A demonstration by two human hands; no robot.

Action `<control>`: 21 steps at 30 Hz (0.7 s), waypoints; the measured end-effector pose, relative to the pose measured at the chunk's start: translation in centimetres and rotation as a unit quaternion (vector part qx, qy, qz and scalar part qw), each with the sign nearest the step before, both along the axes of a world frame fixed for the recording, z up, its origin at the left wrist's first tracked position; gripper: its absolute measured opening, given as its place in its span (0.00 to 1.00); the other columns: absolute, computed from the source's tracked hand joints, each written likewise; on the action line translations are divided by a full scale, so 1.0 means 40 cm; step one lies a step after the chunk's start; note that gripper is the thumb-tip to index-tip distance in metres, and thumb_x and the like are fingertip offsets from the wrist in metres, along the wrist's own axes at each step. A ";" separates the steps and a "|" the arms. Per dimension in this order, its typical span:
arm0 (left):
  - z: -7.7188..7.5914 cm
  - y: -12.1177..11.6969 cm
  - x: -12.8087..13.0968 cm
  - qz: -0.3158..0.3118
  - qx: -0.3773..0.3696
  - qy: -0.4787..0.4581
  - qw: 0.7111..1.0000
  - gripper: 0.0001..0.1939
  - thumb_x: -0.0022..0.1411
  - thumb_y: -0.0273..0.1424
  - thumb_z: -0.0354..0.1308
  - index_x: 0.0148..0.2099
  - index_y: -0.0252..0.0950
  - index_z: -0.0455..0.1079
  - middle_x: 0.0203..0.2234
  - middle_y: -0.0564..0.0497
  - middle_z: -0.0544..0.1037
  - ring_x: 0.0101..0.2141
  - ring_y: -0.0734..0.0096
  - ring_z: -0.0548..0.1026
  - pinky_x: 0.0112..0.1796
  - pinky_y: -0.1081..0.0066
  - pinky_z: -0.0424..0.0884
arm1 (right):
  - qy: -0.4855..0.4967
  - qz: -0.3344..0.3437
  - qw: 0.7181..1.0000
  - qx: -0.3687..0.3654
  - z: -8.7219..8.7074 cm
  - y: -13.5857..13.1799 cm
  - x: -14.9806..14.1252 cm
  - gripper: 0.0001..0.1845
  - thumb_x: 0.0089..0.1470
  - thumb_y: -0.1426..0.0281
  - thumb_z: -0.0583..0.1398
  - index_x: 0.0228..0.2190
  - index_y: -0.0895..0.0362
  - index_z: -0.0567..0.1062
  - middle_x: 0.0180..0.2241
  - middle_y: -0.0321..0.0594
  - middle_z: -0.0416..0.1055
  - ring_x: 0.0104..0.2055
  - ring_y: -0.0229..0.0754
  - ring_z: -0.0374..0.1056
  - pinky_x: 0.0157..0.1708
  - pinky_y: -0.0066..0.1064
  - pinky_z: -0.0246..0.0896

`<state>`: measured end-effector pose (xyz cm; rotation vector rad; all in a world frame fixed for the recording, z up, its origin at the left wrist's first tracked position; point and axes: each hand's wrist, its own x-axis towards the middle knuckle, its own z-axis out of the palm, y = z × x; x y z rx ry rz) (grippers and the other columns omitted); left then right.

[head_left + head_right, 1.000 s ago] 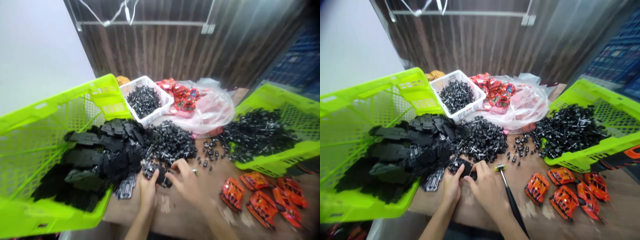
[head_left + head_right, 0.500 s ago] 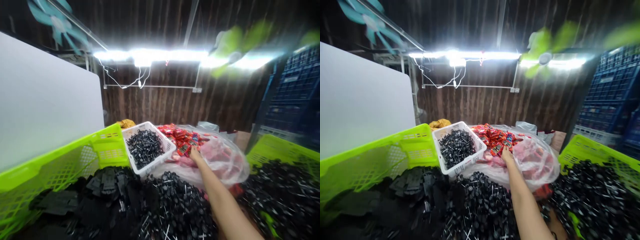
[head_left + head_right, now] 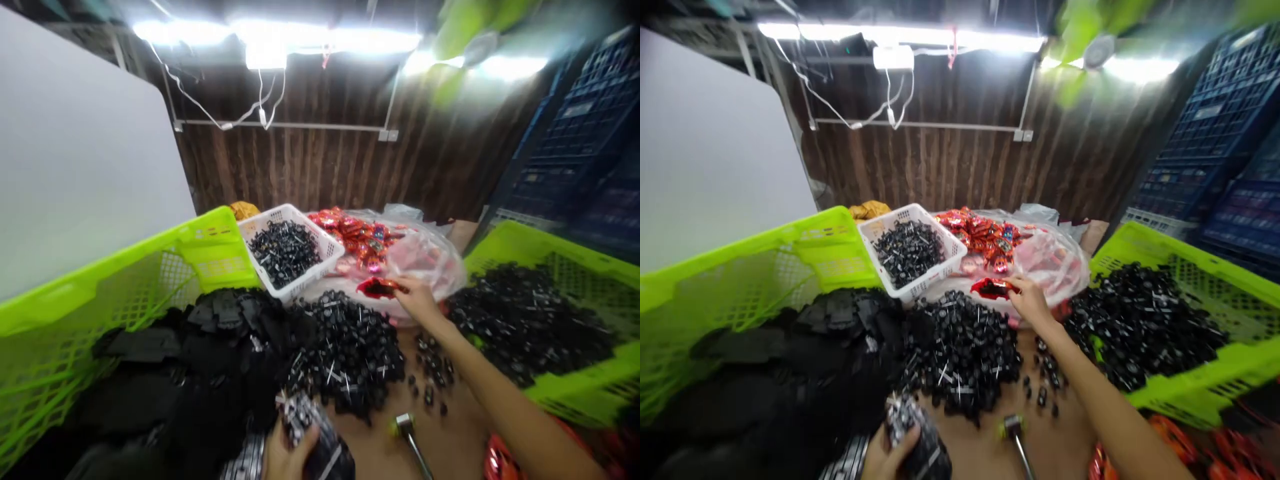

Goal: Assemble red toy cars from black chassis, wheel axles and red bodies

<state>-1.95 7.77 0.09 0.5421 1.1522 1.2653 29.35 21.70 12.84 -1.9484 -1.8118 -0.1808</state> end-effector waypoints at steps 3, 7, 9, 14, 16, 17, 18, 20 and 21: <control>0.049 -0.015 -0.029 0.017 0.020 -0.013 1.000 0.23 0.42 0.33 0.70 0.42 0.35 0.72 0.39 0.46 0.79 0.41 0.62 0.77 0.45 0.66 0.70 | 0.044 0.182 0.982 -0.032 -0.087 -0.239 -0.062 0.18 0.54 0.73 0.53 0.43 0.52 0.77 0.41 0.39 0.72 0.42 0.40 0.69 0.44 0.31 0.65; 0.086 -0.015 -0.053 0.011 0.059 0.013 0.998 0.21 0.42 0.30 0.69 0.41 0.32 0.70 0.35 0.48 0.78 0.35 0.68 0.76 0.38 0.70 0.71 | 0.092 0.291 0.949 -0.076 -0.213 -0.472 -0.131 0.22 0.54 0.77 0.49 0.46 0.53 0.75 0.48 0.44 0.70 0.49 0.41 0.67 0.49 0.37 0.65; 0.089 -0.026 -0.053 -0.007 0.073 0.021 0.997 0.21 0.43 0.30 0.69 0.41 0.32 0.70 0.35 0.48 0.77 0.34 0.69 0.75 0.37 0.71 0.71 | 0.088 0.297 0.947 -0.081 -0.245 -0.536 -0.152 0.26 0.53 0.80 0.47 0.48 0.53 0.74 0.54 0.44 0.66 0.58 0.44 0.60 0.55 0.44 0.59; 0.080 -0.056 -0.024 -0.036 0.078 0.040 0.996 0.23 0.42 0.30 0.69 0.41 0.33 0.67 0.34 0.48 0.78 0.33 0.68 0.75 0.38 0.68 0.72 | 0.090 0.087 0.992 -0.010 -0.258 -0.626 -0.261 0.16 0.56 0.73 0.50 0.42 0.58 0.73 0.43 0.49 0.71 0.48 0.50 0.65 0.48 0.46 0.62; 0.073 -0.060 -0.012 -0.050 0.069 0.043 0.995 0.25 0.40 0.30 0.70 0.42 0.34 0.66 0.34 0.47 0.78 0.33 0.67 0.76 0.38 0.66 0.72 | 0.054 -0.014 0.998 -0.018 -0.274 -0.651 -0.325 0.20 0.55 0.64 0.55 0.46 0.62 0.68 0.39 0.53 0.69 0.42 0.52 0.66 0.42 0.44 0.64; 0.069 -0.060 -0.007 -0.058 0.067 0.044 0.995 0.26 0.40 0.30 0.70 0.43 0.34 0.66 0.34 0.47 0.79 0.33 0.66 0.76 0.39 0.66 0.72 | 0.029 -0.051 0.998 -0.026 -0.286 -0.660 -0.352 0.24 0.53 0.62 0.57 0.47 0.64 0.66 0.38 0.54 0.67 0.40 0.53 0.65 0.40 0.43 0.64; 0.066 -0.061 -0.003 -0.065 0.066 0.042 0.995 0.27 0.40 0.30 0.70 0.43 0.34 0.66 0.35 0.46 0.79 0.34 0.66 0.77 0.39 0.65 0.72 | 0.010 -0.079 0.996 -0.030 -0.300 -0.666 -0.371 0.25 0.51 0.61 0.58 0.47 0.65 0.66 0.38 0.54 0.66 0.40 0.54 0.64 0.39 0.43 0.64; 0.060 -0.065 0.002 -0.084 0.074 0.029 0.993 0.27 0.40 0.30 0.69 0.45 0.33 0.67 0.36 0.44 0.79 0.36 0.65 0.77 0.41 0.66 0.72 | 0.004 -0.116 0.992 -0.038 -0.324 -0.674 -0.383 0.22 0.48 0.64 0.59 0.43 0.64 0.66 0.37 0.54 0.65 0.40 0.55 0.64 0.39 0.44 0.63; 0.058 -0.068 0.003 -0.098 0.073 0.016 0.992 0.27 0.41 0.30 0.69 0.46 0.33 0.67 0.37 0.44 0.79 0.37 0.65 0.77 0.41 0.67 0.72 | 0.016 -0.126 0.991 -0.048 -0.330 -0.675 -0.377 0.21 0.46 0.66 0.60 0.41 0.63 0.67 0.36 0.53 0.65 0.40 0.55 0.64 0.39 0.44 0.63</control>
